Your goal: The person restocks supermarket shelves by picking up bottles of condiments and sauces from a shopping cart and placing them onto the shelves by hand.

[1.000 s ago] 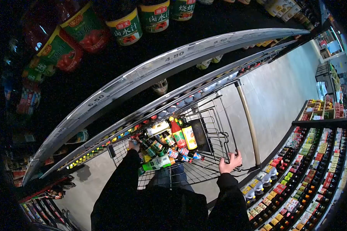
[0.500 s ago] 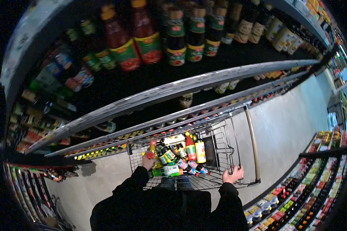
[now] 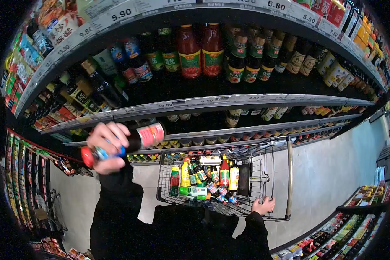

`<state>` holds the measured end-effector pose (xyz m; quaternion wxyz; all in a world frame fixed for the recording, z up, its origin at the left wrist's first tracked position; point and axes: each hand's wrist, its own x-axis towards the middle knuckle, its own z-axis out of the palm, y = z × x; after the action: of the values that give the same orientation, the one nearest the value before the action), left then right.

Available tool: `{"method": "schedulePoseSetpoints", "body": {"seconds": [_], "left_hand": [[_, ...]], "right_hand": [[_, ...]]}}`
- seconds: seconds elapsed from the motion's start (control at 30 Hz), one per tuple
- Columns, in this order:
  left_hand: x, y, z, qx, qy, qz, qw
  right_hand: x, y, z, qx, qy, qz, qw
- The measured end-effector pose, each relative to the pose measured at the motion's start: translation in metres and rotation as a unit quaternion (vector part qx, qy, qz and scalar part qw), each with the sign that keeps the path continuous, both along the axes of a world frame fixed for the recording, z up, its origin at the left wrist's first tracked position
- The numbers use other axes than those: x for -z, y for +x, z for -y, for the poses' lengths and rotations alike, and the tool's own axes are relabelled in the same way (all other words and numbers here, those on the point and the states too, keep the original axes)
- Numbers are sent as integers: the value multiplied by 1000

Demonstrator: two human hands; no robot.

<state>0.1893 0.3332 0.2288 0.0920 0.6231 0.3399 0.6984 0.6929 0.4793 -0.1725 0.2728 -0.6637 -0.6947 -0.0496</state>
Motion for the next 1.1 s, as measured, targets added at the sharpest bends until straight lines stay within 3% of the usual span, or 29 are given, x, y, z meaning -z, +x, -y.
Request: {"method": "schedulePoseSetpoints", "body": {"seconds": [0.17,0.37,0.4,0.63,0.7,0.77,0.83,0.9,0.97,1.0,1.03,1.1], "left_hand": [[-27,-25,-36,-109,88,26,990],[-8,-76,-82,-255,-15,19,967],[-14,-69,-81,-241,-91,121,958],[-2,-97,-110,-301,-108,148,936],[-3,-97,-116,-346,-44,106,931],[-3,-99,-119,-353,-65,101,928],[-9,-86,-125,-528,-47,14,848],[-6,-77,-123,-523,-92,31,847],[5,-73,-125,-603,-31,-50,796],[13,-74,-127,-650,-46,-100,752],[21,-74,-126,-650,-46,-100,752],[29,-71,-124,-707,-50,-164,687]], "right_hand": [[0,1,1,6,3,6,1000],[1,1,2,16,-29,-11,999],[2,2,2,10,-23,-15,1000],[9,4,1,14,-13,-13,1000],[9,3,1,10,-8,-16,1000],[9,4,0,15,-8,7,1000],[10,4,1,14,-14,6,1000],[10,4,1,14,-14,2,1000],[11,5,1,15,-8,9,1000],[12,5,0,19,-1,15,1000],[13,5,0,18,-1,16,1000],[15,6,0,18,11,20,1000]]}}
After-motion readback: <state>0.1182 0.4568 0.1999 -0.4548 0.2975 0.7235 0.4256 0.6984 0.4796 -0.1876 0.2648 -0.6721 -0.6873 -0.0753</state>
